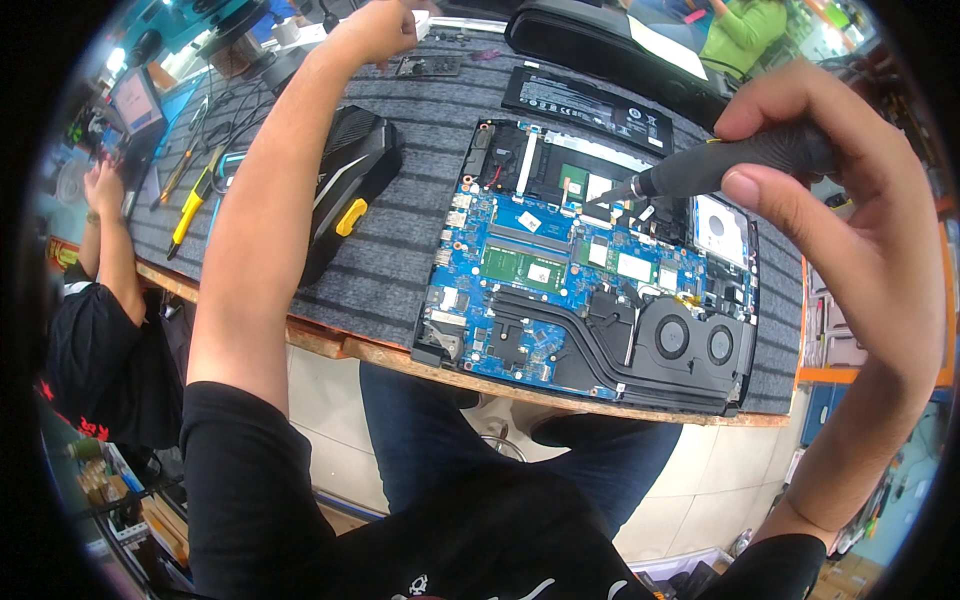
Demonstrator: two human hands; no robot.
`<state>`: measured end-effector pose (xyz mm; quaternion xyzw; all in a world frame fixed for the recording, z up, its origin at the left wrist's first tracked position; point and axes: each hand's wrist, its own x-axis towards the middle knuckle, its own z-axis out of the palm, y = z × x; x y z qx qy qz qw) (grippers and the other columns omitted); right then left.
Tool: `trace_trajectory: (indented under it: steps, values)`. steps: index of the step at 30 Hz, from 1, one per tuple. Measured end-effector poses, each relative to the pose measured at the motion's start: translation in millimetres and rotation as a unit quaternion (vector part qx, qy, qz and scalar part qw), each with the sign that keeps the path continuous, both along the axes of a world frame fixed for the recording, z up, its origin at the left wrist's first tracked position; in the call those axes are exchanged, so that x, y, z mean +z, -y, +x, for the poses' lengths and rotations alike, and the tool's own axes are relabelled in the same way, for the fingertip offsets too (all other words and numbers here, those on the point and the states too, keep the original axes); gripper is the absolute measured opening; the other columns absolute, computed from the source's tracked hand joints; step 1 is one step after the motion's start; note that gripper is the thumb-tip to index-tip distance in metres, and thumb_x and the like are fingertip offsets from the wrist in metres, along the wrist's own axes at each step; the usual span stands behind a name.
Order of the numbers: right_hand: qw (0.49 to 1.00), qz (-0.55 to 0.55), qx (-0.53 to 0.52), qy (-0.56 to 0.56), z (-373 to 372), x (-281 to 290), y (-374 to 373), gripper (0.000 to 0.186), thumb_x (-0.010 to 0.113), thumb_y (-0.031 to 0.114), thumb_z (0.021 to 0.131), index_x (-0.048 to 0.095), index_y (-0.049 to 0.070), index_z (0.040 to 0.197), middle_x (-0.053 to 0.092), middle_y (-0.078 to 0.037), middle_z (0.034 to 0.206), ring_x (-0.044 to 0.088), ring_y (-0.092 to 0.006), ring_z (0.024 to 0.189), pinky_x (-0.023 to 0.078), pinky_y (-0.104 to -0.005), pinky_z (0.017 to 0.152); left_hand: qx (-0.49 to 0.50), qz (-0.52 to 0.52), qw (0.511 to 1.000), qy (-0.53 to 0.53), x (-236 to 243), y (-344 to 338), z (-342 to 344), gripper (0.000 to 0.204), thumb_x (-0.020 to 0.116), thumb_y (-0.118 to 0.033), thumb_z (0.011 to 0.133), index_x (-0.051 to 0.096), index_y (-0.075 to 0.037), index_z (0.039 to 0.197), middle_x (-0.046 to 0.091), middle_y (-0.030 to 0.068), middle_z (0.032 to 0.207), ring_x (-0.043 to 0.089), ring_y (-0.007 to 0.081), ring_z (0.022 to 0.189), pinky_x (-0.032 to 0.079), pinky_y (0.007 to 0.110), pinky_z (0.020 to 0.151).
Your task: The person disconnects internal cables, removes the battery from a laptop chassis by hand, and uses a screwdriver to secure components and cables back onto the motherboard.
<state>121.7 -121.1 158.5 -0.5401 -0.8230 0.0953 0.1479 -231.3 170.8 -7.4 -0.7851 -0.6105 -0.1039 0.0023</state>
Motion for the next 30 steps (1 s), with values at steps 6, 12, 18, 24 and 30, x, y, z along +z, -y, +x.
trace_trajectory:
  steps: [6, 12, 18, 24, 30]
  values:
    - [0.998, 0.037, 0.045, 0.024, 1.4, 0.4, 1.5, 0.026, 0.075, 0.008, 0.088, 0.063, 0.0, 0.109, 0.063, -0.008, 0.11, 0.063, -0.0142, 0.103, 0.049, -0.0276, 0.089, -0.052, 0.141, 0.982, 0.114, 5.2, 1.0, -14.8, 0.02, 0.069, -0.019, 0.081, 0.076, -0.002, 0.086, 0.073, 0.0226, 0.084, 0.072, 0.039, 0.076, 0.057, 0.047, 0.073]
    - [0.998, 0.033, 0.034, 0.048, -3.4, 2.5, 4.7, 0.023, 0.075, 0.006, 0.086, 0.065, 0.0, 0.106, 0.065, -0.008, 0.103, 0.064, -0.0156, 0.1, 0.049, -0.027, 0.089, -0.065, -0.004, 0.998, 0.005, 0.8, -1.3, -18.3, 0.018, 0.073, -0.022, 0.077, 0.078, -0.005, 0.084, 0.074, 0.0197, 0.081, 0.073, 0.0336, 0.076, 0.058, 0.045, 0.072]
    - [0.996, 0.053, 0.047, 0.062, -4.6, 4.6, 2.1, 0.024, 0.074, 0.005, 0.086, 0.064, 0.0, 0.106, 0.065, -0.009, 0.107, 0.064, -0.0158, 0.1, 0.049, -0.0282, 0.09, -0.086, -0.057, 0.994, -0.036, -3.3, -3.4, -19.8, 0.022, 0.083, -0.027, 0.071, 0.08, -0.01, 0.084, 0.076, 0.0129, 0.081, 0.072, 0.0282, 0.073, 0.058, 0.042, 0.071]
    - [0.996, 0.045, 0.036, 0.069, -0.1, 3.3, 0.5, 0.024, 0.074, 0.007, 0.087, 0.064, 0.001, 0.108, 0.065, -0.009, 0.108, 0.064, -0.0164, 0.103, 0.049, -0.0286, 0.091, -0.104, -0.061, 0.99, -0.079, -11.2, -16.4, -17.7, 0.021, 0.085, -0.03, 0.071, 0.08, -0.013, 0.083, 0.076, 0.0112, 0.081, 0.072, 0.0277, 0.074, 0.058, 0.042, 0.072]
    - [0.998, 0.026, 0.024, 0.043, -3.8, 2.7, 1.2, 0.025, 0.074, 0.008, 0.088, 0.064, 0.0, 0.109, 0.064, -0.009, 0.109, 0.064, -0.0165, 0.104, 0.049, -0.027, 0.092, -0.09, -0.056, 0.992, -0.068, -6.6, -12.7, -21.3, 0.024, 0.082, -0.029, 0.072, 0.081, -0.011, 0.087, 0.077, 0.0141, 0.085, 0.073, 0.0308, 0.079, 0.058, 0.044, 0.077]
